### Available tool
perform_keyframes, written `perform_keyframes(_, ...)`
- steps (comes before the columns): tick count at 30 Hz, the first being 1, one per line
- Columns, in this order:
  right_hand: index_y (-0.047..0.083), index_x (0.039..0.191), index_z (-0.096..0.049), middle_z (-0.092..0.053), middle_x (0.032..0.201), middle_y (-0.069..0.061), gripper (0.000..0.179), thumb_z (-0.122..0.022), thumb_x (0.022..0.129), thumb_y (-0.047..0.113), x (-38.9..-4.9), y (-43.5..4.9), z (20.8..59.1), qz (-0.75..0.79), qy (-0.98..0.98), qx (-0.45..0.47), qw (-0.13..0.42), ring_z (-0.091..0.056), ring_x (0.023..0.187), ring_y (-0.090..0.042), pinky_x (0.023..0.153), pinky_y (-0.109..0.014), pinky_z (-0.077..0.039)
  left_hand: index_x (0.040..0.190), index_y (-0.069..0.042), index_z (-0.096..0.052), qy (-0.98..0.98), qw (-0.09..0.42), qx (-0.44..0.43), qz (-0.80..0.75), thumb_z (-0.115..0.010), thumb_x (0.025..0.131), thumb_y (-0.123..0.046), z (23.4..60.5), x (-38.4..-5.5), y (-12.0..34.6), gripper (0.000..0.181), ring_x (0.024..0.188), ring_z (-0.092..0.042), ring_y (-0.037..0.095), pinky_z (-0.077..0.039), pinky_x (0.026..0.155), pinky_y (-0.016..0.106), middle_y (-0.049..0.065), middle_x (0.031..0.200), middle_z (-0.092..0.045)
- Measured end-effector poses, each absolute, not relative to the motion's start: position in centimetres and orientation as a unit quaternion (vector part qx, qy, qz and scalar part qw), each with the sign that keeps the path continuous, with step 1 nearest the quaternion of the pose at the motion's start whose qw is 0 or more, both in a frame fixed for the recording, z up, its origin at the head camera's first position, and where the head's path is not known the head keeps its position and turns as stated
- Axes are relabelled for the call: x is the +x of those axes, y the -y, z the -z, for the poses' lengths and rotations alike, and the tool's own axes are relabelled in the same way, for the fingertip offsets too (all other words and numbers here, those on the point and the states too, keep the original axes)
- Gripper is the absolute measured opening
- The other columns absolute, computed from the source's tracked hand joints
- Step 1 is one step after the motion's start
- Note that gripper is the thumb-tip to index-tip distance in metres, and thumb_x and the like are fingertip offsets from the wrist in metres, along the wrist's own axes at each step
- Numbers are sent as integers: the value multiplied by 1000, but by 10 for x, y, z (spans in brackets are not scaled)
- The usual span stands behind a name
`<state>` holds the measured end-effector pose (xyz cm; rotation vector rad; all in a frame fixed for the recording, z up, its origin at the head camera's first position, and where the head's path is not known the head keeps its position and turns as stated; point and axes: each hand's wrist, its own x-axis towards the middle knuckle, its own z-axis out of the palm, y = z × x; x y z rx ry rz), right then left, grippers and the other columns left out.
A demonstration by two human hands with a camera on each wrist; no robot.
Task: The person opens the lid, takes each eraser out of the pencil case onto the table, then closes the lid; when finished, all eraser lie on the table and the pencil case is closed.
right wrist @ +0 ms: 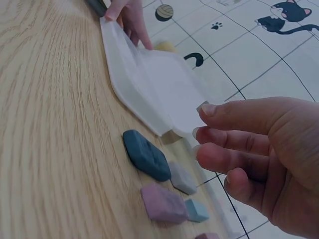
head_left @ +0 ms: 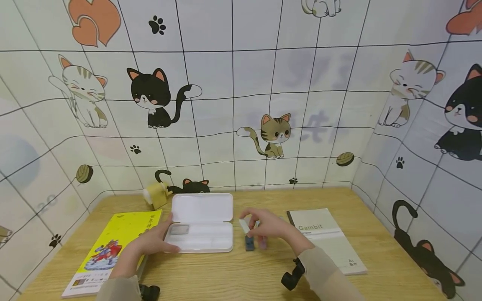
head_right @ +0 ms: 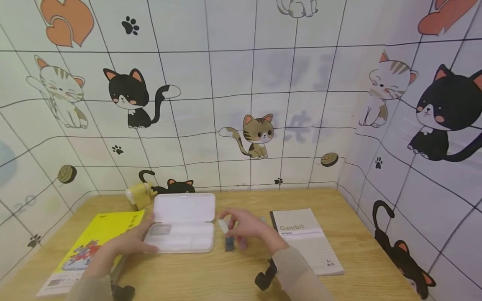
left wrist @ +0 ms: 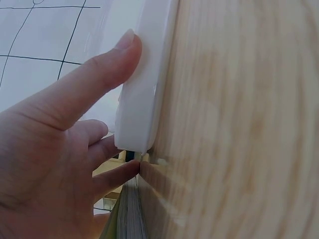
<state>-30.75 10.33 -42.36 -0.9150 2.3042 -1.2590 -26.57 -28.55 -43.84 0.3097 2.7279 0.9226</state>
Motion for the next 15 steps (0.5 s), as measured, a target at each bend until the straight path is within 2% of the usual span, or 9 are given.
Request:
perform_keyframes(3, 14, 128, -53, -61, 86, -5, 44, -70, 88, 7, -305, -111, 425, 433, -829, -317, 159, -61, 49, -25, 44, -31, -49, 153, 3, -10, -935, 120, 106, -316, -83, 71, -44, 437, -264, 285, 119, 142, -17, 45, -15, 111, 62, 25, 157, -12)
perform_keyframes(5, 13, 128, -53, -62, 84, -3, 44, -71, 88, 10, -303, -117, 425, 423, -838, -313, 145, -60, 49, -24, 43, -29, -45, 153, 2, -10, -936, 119, 104, -314, -84, 71, -43, 436, -264, 285, 119, 142, -18, 45, -15, 111, 62, 26, 157, -12)
perform_keyframes(12, 8, 125, -52, -59, 82, -6, 44, -72, 87, 12, -297, -137, 421, 437, -840, -294, 129, -62, 56, -29, 48, -43, -52, 153, 3, -10, -933, 126, 102, -321, -84, 71, -42, 437, -263, 285, 120, 142, -17, 45, -15, 111, 63, 26, 157, -12)
perform_keyframes(15, 8, 122, -54, -59, 82, -5, 42, -74, 85, 13, -295, -147, 420, 427, -847, -296, 112, -61, 62, -24, 54, -39, -53, 153, 4, -9, -932, 125, 106, -322, -84, 71, -42, 438, -264, 285, 120, 142, -17, 45, -14, 111, 62, 27, 157, -12)
